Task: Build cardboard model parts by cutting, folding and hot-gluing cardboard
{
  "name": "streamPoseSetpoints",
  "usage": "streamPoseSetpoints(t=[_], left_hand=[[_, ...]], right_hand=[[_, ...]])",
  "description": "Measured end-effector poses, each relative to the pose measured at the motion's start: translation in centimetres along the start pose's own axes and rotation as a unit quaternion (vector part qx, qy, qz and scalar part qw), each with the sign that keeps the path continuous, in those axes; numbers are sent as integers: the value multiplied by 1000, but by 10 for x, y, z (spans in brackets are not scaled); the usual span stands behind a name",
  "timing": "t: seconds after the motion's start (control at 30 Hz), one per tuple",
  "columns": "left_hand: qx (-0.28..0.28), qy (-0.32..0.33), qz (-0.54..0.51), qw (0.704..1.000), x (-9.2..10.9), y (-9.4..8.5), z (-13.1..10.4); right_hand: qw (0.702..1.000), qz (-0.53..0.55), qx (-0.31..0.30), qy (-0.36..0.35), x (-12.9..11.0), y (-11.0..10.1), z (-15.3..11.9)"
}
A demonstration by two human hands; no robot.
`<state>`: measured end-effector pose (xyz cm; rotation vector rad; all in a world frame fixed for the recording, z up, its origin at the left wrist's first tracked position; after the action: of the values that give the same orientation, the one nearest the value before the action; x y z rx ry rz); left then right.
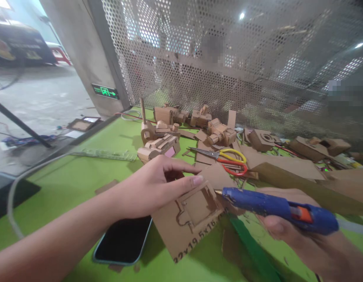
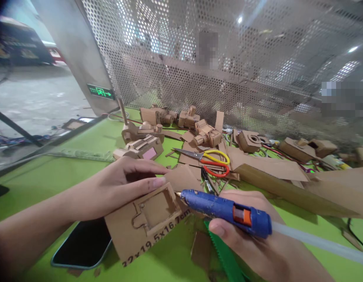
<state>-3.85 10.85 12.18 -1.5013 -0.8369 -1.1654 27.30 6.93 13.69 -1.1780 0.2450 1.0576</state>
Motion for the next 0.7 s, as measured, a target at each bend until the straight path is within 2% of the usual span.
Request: streamPoseSetpoints(t=[0.17, 0.37, 0.53, 0.7], left_hand=[[2, 6, -19, 1000, 0, -5, 4], [53, 15, -12, 998, 2, -6, 2], [102, 22, -9, 994, 2, -6, 1], [81, 27, 8, 996, -2, -10, 4]], right_hand=[[1000, -18, -5, -22, -4, -1, 1], [999, -34, -15, -39, -7, -1, 4], [997, -54, 4, -56, -12, -2, 6], [998, -43, 19, -50, -16, -3, 6]])
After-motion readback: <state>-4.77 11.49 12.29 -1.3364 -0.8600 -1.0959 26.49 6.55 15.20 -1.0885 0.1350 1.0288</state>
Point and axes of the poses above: each hand's wrist, its own z-axis towards the middle knuckle, its own y-axis out of the palm, x = y × z, the point moved 2 cm from there along z, towards the middle knuckle, and after that the axes turned 11 degrees about x, right-handed, at the moved point
